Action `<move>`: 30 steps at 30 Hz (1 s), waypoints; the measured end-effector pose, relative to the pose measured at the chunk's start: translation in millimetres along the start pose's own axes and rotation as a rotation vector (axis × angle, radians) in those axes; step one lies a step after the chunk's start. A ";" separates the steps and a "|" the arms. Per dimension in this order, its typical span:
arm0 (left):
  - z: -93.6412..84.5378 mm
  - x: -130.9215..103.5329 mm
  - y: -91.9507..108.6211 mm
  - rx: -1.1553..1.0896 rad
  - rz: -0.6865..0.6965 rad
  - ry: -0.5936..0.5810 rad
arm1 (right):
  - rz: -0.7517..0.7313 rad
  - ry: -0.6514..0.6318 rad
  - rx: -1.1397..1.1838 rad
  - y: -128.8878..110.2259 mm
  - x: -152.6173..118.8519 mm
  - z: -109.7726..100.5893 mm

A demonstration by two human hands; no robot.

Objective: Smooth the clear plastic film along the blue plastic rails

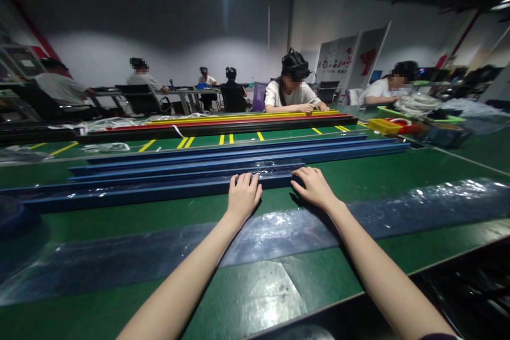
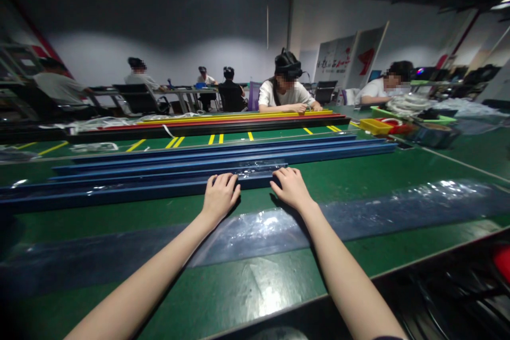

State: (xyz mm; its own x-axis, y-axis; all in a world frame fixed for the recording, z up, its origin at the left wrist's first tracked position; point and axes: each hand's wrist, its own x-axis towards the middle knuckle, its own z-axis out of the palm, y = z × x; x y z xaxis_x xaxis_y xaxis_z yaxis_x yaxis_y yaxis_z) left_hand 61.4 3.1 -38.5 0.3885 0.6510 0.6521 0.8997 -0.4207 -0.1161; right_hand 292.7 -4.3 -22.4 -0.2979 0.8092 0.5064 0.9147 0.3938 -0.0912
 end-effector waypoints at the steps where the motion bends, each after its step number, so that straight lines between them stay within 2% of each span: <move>1: 0.8 -0.1 -0.6 -0.016 0.015 -0.003 | -0.011 0.001 0.010 -0.6 0.2 0.4; 5: 3.7 -0.7 -1.8 -0.083 0.087 -0.015 | -0.012 0.006 0.044 6.6 0.6 0.2; 10: 5.3 -0.6 -2.7 -0.114 0.054 -0.037 | -0.010 0.008 0.087 24.7 -2.0 1.9; 15: 5.9 1.4 -4.1 -0.142 0.113 -0.075 | -0.029 0.037 0.139 41.6 -6.8 4.4; 20: 5.2 8.9 -4.0 -0.160 0.174 -0.115 | 0.003 0.052 0.207 54.5 -10.0 6.0; 24: 5.4 17.9 -3.0 -0.147 0.149 -0.141 | 0.040 0.060 0.258 58.6 -10.7 10.2; 30: 13.9 17.3 -2.0 -0.084 0.109 -0.065 | 0.095 0.108 0.398 60.4 -11.3 18.5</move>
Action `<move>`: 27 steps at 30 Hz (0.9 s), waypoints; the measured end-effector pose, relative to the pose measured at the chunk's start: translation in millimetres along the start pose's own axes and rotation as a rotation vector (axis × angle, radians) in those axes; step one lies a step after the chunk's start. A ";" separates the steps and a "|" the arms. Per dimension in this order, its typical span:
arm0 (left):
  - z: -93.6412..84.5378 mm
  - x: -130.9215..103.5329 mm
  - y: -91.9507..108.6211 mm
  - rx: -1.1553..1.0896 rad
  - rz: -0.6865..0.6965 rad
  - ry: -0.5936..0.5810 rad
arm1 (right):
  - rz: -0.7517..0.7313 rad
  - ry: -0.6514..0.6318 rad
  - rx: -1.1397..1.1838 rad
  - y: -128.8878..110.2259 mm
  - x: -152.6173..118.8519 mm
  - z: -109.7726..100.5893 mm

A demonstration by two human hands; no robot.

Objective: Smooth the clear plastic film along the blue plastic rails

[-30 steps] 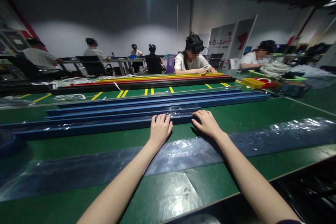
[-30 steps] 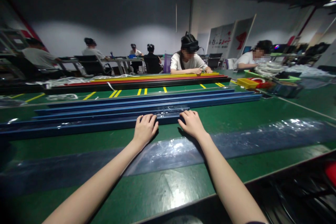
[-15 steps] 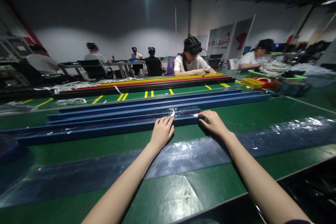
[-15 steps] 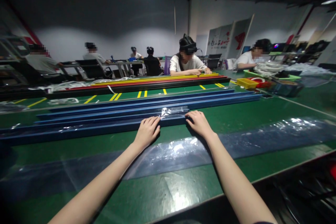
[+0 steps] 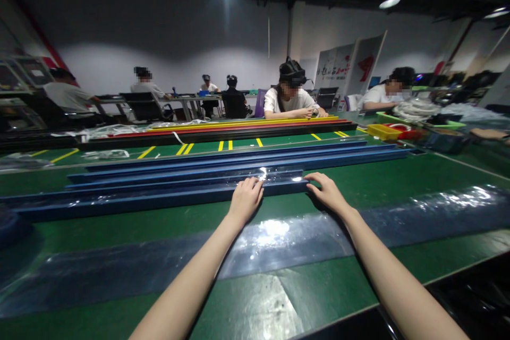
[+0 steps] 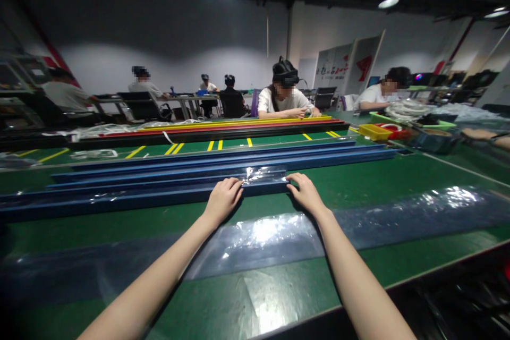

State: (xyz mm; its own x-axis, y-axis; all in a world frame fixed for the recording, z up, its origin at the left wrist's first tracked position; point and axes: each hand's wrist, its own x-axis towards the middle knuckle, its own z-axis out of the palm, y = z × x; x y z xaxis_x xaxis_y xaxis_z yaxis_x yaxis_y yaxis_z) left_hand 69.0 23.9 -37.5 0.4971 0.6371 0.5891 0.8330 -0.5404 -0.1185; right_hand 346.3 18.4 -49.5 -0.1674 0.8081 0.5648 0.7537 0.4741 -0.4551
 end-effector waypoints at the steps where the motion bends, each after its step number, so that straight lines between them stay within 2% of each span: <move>1: 1.2 -1.6 0.3 0.018 -0.001 0.019 | 0.015 0.012 0.028 0.0 0.0 1.0; 5: 1.8 -6.6 2.6 0.064 -0.049 0.061 | 0.063 0.044 0.077 -1.9 0.8 3.6; 10: -0.1 -7.3 3.9 0.074 -0.115 0.055 | 0.094 0.042 0.076 -2.7 1.2 5.6; 19: -0.2 -6.5 2.0 -0.004 -0.132 0.007 | 0.095 0.036 0.021 -3.3 1.0 5.2; 27: 0.6 -6.3 1.5 0.021 -0.133 -0.011 | 0.092 0.035 -0.007 -1.5 1.1 5.7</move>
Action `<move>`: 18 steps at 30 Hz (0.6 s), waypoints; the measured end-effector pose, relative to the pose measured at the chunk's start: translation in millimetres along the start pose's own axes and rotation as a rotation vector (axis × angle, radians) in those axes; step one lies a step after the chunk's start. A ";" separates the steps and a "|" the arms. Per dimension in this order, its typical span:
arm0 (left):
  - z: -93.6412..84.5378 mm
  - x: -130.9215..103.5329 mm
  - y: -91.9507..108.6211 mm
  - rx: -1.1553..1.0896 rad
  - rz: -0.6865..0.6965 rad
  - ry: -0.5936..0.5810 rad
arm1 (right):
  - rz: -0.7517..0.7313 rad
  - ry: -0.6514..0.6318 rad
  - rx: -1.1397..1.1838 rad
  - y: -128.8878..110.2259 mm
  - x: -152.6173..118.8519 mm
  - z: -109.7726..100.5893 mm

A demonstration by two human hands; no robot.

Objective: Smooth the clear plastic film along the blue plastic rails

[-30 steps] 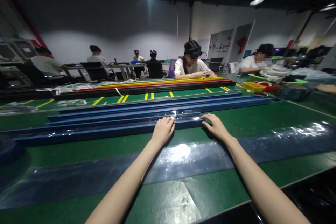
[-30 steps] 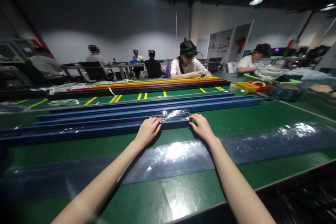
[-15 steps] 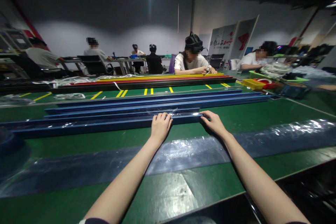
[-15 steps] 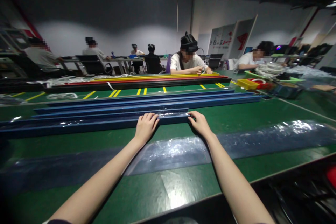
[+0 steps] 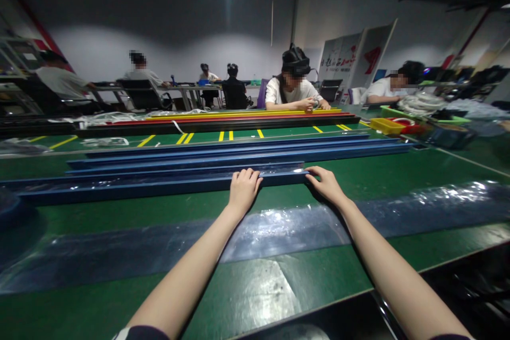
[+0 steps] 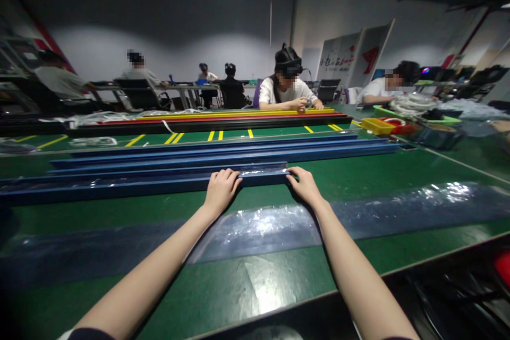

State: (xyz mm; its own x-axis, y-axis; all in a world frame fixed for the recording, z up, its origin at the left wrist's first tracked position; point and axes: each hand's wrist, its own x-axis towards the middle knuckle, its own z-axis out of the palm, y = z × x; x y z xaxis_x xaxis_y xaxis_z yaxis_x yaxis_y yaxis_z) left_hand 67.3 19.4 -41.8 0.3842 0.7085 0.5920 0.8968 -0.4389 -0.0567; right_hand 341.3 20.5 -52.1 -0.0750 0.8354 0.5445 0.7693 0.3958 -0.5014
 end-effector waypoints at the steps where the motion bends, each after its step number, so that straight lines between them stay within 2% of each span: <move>1: 0.3 0.0 -0.1 0.000 0.000 0.002 | -0.001 -0.001 -0.002 0.2 0.0 0.0; 18: 4.2 1.6 -1.4 -0.027 -0.008 0.000 | -0.015 0.008 -0.017 0.4 -1.0 0.1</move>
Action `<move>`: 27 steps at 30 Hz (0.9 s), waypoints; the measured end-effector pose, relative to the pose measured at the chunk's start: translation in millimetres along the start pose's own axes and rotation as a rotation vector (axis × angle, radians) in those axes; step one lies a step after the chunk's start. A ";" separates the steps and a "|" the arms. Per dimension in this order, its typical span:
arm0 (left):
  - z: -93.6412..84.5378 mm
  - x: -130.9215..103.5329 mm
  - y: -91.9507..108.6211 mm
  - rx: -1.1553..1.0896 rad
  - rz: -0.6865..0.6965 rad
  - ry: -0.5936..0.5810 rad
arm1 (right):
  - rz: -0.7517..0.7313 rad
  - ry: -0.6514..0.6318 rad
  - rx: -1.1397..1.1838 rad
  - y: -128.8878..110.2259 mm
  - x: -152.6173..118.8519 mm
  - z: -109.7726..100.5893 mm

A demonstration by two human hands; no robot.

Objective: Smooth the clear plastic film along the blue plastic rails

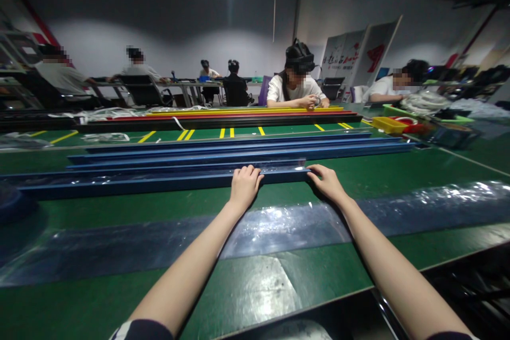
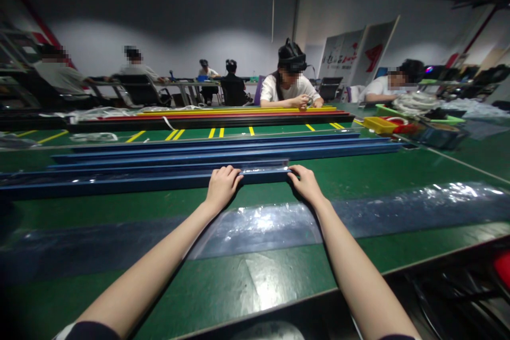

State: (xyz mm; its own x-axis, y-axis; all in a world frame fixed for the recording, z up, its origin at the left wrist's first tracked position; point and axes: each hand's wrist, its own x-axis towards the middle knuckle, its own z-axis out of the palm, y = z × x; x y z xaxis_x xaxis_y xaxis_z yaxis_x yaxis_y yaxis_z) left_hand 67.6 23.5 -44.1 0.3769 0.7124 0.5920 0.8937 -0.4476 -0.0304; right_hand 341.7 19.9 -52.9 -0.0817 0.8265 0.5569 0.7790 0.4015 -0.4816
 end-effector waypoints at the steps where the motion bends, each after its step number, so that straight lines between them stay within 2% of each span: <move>1: 0.1 0.1 0.0 0.005 0.000 0.000 | 0.002 -0.001 0.000 0.3 0.0 0.0; 27: 0.3 0.7 0.4 0.050 0.008 -0.027 | 0.053 0.004 0.030 1.3 0.6 1.4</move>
State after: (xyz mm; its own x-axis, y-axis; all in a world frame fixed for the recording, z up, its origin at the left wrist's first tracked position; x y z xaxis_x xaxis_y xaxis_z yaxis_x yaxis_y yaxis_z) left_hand 68.3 24.1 -44.0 0.3897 0.7236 0.5697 0.9016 -0.4259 -0.0758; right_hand 341.8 21.5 -54.1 -0.0386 0.8455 0.5326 0.7633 0.3689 -0.5303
